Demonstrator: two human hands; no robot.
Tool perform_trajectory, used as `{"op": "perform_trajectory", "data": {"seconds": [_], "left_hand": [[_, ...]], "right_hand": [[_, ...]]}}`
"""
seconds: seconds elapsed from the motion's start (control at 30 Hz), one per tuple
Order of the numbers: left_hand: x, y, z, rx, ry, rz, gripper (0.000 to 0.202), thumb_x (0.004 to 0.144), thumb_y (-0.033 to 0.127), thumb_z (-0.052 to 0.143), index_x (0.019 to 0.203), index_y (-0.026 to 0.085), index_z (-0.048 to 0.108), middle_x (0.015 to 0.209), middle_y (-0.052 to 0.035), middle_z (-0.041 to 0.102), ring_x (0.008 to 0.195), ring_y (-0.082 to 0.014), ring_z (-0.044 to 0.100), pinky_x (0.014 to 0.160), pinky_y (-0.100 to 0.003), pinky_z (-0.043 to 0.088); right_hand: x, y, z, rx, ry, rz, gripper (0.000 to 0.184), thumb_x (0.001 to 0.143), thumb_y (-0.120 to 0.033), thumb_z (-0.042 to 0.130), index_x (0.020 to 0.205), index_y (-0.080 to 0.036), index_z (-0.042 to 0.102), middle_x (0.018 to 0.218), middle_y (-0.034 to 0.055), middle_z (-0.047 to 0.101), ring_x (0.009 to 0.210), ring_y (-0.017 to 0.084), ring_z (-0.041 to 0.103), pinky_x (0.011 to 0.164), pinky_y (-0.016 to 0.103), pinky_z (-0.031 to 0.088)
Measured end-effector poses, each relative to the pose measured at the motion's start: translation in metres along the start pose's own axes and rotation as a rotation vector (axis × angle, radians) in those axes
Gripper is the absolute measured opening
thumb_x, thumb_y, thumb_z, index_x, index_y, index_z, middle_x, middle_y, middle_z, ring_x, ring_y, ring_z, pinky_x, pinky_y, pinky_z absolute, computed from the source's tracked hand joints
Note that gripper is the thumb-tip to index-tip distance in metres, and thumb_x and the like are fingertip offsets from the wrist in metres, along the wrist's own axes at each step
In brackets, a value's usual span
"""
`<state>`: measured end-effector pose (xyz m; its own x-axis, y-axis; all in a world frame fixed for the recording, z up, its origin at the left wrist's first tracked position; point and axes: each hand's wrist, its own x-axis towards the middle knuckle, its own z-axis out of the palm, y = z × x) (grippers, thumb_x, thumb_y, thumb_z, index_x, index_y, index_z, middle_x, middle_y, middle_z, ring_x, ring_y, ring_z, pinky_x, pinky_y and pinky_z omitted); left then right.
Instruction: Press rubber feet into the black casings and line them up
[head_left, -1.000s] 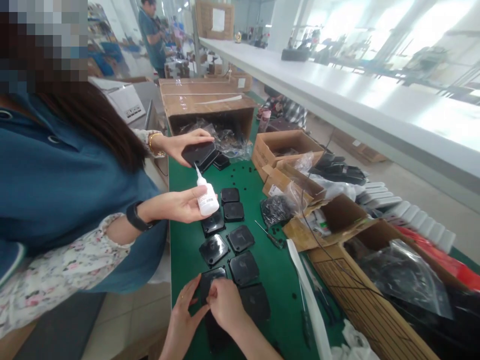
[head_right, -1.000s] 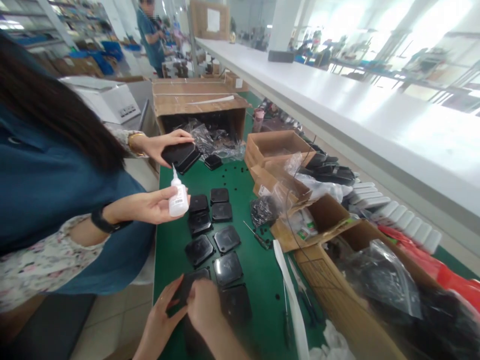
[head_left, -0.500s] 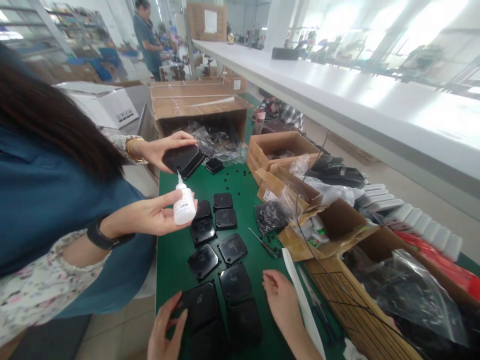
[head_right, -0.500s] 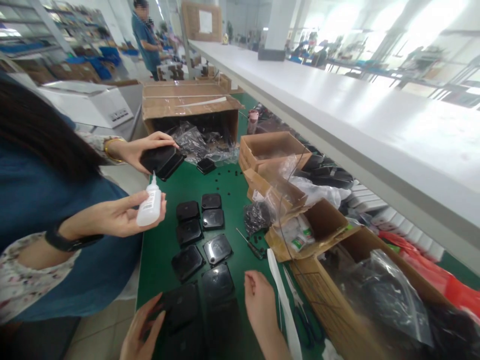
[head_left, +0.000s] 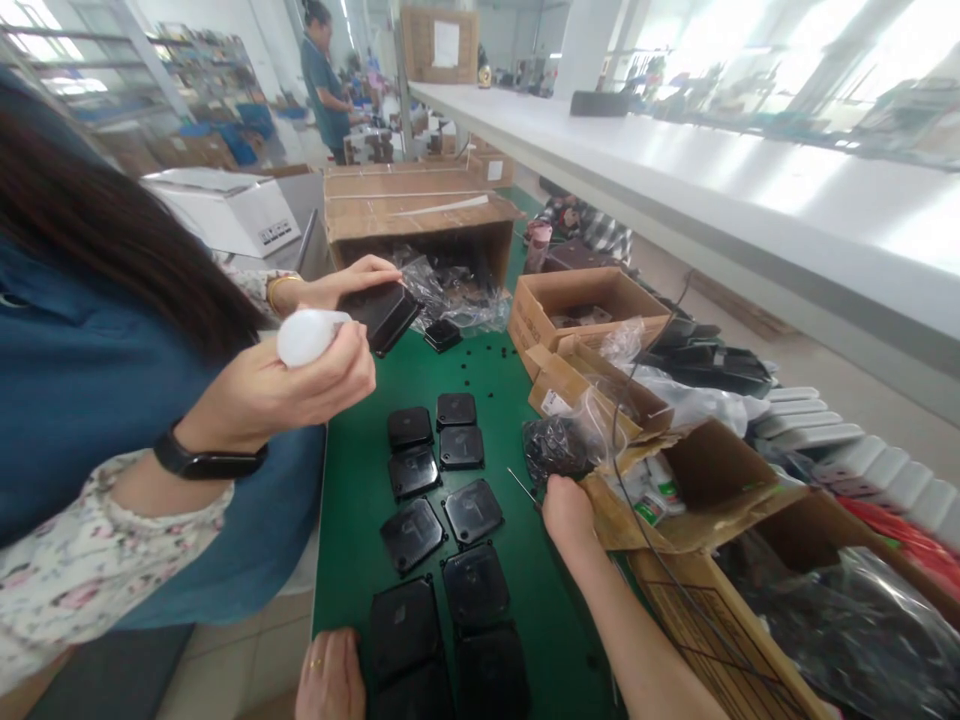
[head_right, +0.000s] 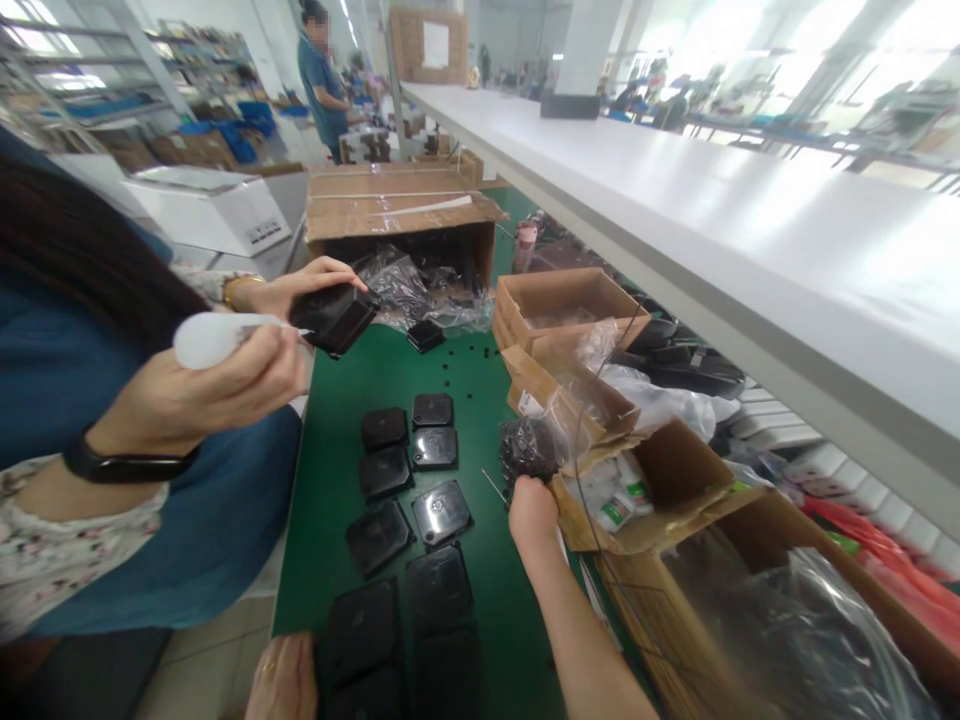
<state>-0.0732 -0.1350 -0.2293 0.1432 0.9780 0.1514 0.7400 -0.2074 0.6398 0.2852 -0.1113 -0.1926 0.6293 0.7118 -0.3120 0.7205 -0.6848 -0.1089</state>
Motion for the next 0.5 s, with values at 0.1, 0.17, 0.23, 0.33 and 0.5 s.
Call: {"op": "perform_trajectory", "data": {"seconds": [0.1,0.17,0.23,0.33,0.5], "left_hand": [[0.042,0.008,0.001,-0.009,0.011,0.010,0.035,0.090,0.042,0.062,0.119,0.022,0.061,0.120,-0.0097,0.063,0.106,-0.0234,0.062,0.085,-0.042,0.059],[0.100,0.023,-0.005,-0.016,0.027,0.016,0.033,0.089,0.040,0.063,0.118,0.023,0.063,0.116,-0.0076,0.065,0.104,-0.0247,0.065,0.080,-0.042,0.062],[0.184,0.049,-0.022,-0.027,0.049,0.027,0.032,0.096,0.040,0.047,0.116,0.025,0.066,0.115,-0.0020,0.066,0.105,-0.0248,0.067,0.076,-0.039,0.063],[0.323,0.093,-0.063,-0.068,-0.063,0.027,0.051,0.099,0.044,0.026,0.106,0.020,0.071,0.108,0.0008,0.067,0.097,-0.0264,0.071,0.062,-0.034,0.060],[0.432,0.117,-0.116,-0.112,-0.092,0.138,0.059,0.099,0.047,0.016,0.116,0.026,0.068,0.119,0.0048,0.065,0.109,-0.0275,0.068,0.062,-0.030,0.058]], "right_hand": [[-0.002,-0.001,-0.004,0.012,0.016,-0.011,0.029,0.089,-0.006,0.042,0.093,-0.006,0.070,0.098,0.0234,0.074,0.093,0.029,0.072,0.077,0.034,0.051],[-0.001,-0.005,-0.008,0.029,0.039,-0.039,0.026,0.091,-0.011,0.044,0.092,-0.008,0.070,0.096,0.0213,0.074,0.092,0.029,0.072,0.077,0.034,0.051],[0.008,-0.016,-0.011,0.124,0.091,-0.099,0.027,0.094,-0.018,0.044,0.094,-0.013,0.070,0.098,0.0157,0.075,0.094,0.025,0.071,0.082,0.033,0.051],[0.040,-0.044,-0.011,0.355,0.164,-0.173,0.028,0.095,-0.022,0.043,0.104,-0.016,0.069,0.101,0.0084,0.076,0.094,0.017,0.070,0.087,0.024,0.050],[0.114,-0.097,-0.002,0.440,0.223,-0.180,0.044,0.090,-0.015,0.047,0.133,-0.009,0.056,0.124,0.0167,0.067,0.104,0.017,0.067,0.097,0.025,0.048]]}}
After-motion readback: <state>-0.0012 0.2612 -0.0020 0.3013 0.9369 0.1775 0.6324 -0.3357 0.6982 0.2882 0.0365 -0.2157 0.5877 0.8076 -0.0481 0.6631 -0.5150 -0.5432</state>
